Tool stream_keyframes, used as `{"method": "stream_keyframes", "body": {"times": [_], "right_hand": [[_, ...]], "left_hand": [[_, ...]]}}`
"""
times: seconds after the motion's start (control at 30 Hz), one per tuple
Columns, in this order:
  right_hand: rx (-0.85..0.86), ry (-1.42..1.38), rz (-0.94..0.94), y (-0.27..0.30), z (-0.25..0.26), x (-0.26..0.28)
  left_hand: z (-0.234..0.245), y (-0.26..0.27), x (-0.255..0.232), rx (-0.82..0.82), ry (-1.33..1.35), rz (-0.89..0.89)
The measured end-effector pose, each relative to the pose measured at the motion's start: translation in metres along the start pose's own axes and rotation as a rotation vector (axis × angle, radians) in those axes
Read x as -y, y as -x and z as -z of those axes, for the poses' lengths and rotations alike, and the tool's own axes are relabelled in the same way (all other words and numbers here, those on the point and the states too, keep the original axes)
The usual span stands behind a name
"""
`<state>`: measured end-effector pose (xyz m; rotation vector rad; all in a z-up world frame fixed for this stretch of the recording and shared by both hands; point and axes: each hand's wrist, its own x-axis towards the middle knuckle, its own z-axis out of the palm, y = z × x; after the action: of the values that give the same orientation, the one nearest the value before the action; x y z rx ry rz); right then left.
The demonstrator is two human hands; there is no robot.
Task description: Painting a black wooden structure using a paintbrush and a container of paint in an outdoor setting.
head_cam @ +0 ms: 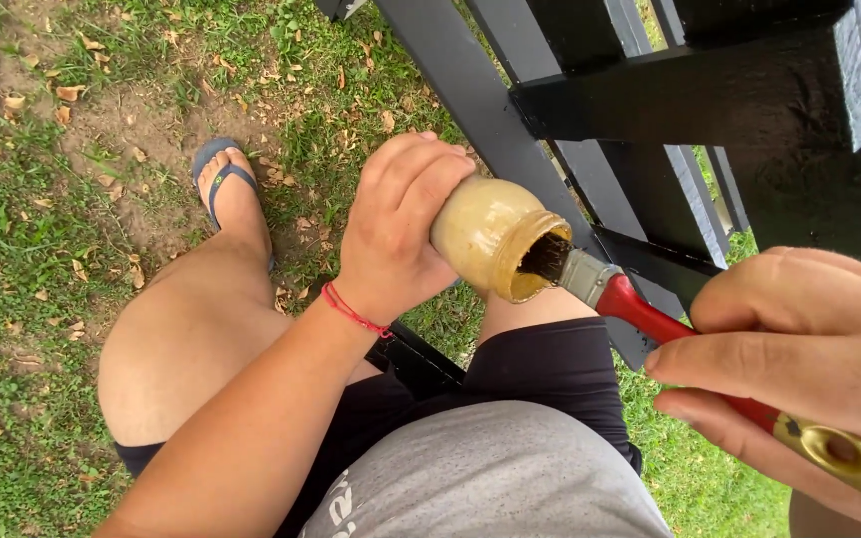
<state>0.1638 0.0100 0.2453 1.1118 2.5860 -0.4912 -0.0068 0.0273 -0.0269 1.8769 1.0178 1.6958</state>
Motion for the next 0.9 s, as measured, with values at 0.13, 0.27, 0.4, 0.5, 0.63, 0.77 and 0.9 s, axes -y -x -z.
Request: {"method": "stream_keyframes", "body": {"times": [0.13, 0.27, 0.4, 0.5, 0.63, 0.77, 0.9], "right_hand": [[-0.045, -0.007, 0.057, -0.014, 0.002, 0.004], [-0.003, 0.013, -0.01, -0.016, 0.003, 0.005], [0.009, -0.028, -0.045, -0.021, 0.005, 0.007], [0.016, -0.025, -0.06, -0.02, 0.007, 0.004], [0.021, -0.059, -0.099, -0.019, 0.008, -0.001], [0.047, -0.112, -0.193, -0.019, 0.009, -0.009], [0.002, -0.139, -0.171, -0.022, 0.008, -0.01]], "left_hand": [[0.0, -0.001, 0.0, -0.024, 0.0, 0.003], [-0.002, 0.001, 0.002, -0.015, -0.002, 0.014], [-0.001, 0.002, 0.001, -0.001, 0.0, 0.009], [-0.001, 0.001, 0.0, -0.007, -0.008, 0.027], [0.0, 0.001, 0.0, -0.014, -0.01, 0.024], [0.001, 0.001, 0.0, -0.01, 0.004, 0.027], [0.002, 0.001, 0.001, -0.026, -0.02, 0.024]]}}
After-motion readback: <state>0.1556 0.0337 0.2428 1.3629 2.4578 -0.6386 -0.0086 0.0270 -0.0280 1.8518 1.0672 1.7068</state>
